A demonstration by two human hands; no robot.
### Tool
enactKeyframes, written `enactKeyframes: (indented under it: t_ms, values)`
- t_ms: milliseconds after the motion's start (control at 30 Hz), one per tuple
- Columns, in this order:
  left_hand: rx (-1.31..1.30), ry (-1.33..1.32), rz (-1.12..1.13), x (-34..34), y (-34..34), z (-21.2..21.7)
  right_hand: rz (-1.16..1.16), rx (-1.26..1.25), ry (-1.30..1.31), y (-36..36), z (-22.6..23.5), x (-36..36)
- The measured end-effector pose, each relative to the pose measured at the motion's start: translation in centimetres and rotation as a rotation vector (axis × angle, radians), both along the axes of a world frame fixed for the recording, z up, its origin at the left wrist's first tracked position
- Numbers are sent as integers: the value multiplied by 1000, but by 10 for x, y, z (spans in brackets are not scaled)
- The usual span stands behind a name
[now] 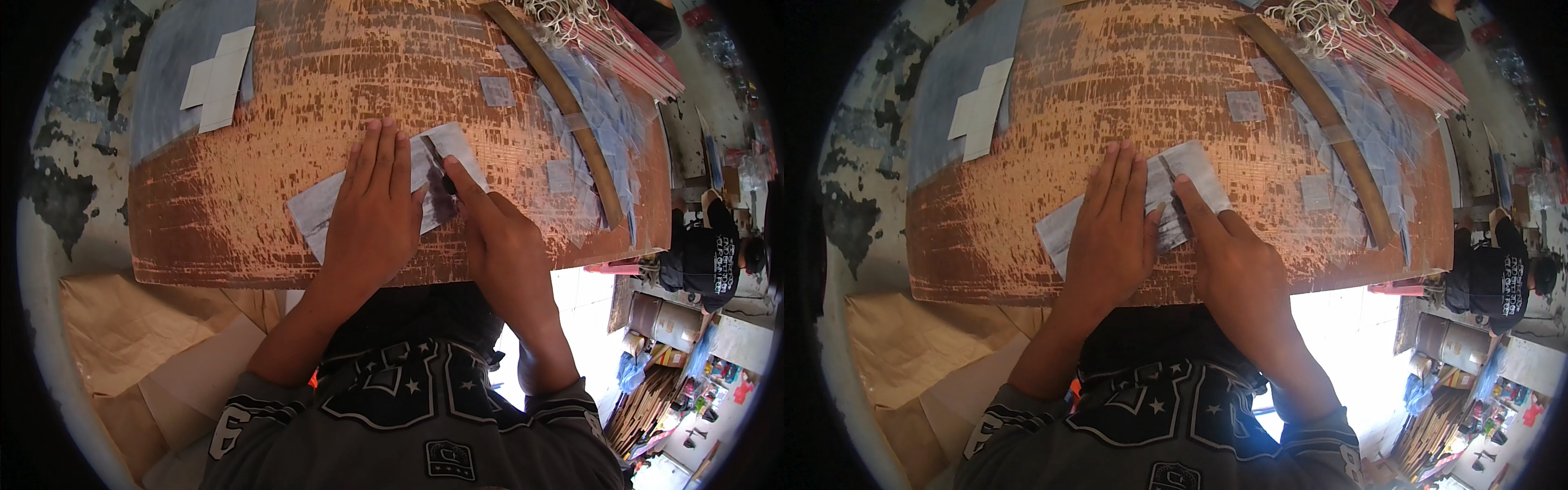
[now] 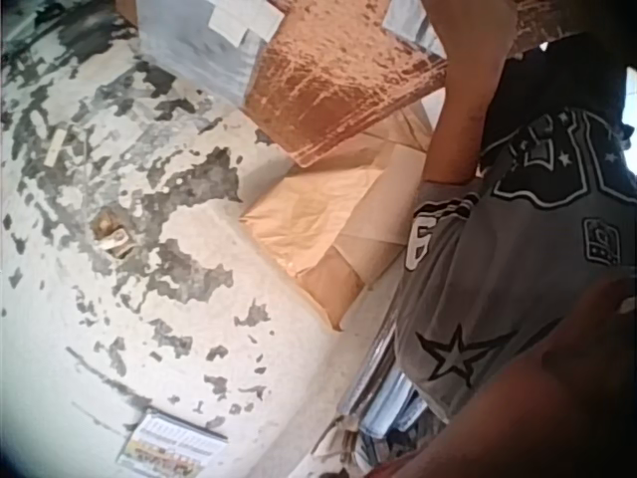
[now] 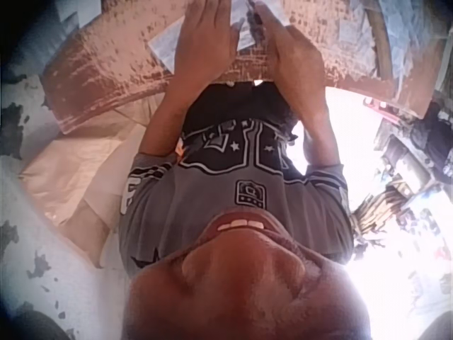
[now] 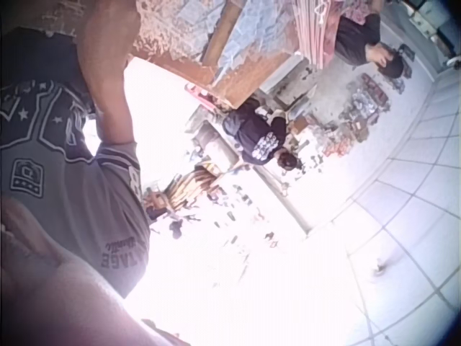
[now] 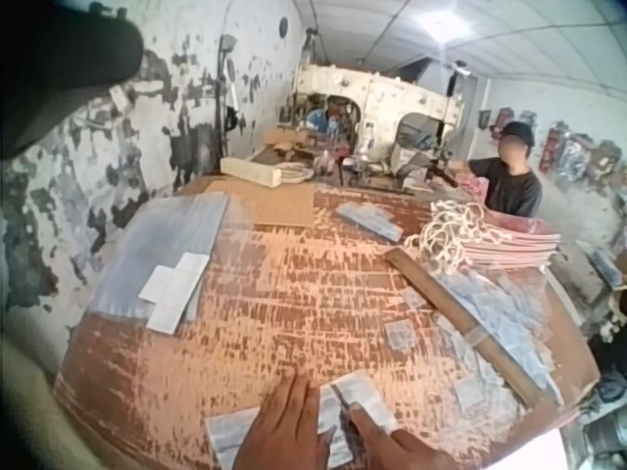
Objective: The person uses a wooden ruler and a red utility knife to cut small rectangular pieces of light-colored material on a wooden workbench. They repeatedly align the ruler, slice along the edge, and separate the cut pieces, which accumulate on the table.
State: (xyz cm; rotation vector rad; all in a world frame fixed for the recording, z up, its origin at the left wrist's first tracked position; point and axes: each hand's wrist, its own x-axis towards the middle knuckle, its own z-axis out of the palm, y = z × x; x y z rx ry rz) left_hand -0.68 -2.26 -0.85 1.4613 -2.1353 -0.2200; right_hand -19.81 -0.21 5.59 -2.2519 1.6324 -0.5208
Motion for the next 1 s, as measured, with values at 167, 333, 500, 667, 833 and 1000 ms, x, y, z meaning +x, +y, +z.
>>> enactKeyframes:
  t_ms: [167, 333, 500, 667, 833, 1000]
  values:
    - [-2, -22, 11, 0, 0, 1, -12, 30, 43, 10, 5, -2]
    - [-6, -52, 14, 0, 0, 2, -28, 76, 23, 22, 9, -5]
    - [-12, -74, 11, 1, 0, -1, -21, 100, 52, 30, 12, -9]
    - [-7, -73, 17, 0, 0, -1, -19, 101, 93, 41, 12, -15]
    - [-5, -83, 22, -1, 0, -3, -17, 120, 113, 52, 12, -23]
    - [-13, -87, 29, -2, 0, -4, -9, 114, 150, 68, 13, -32]
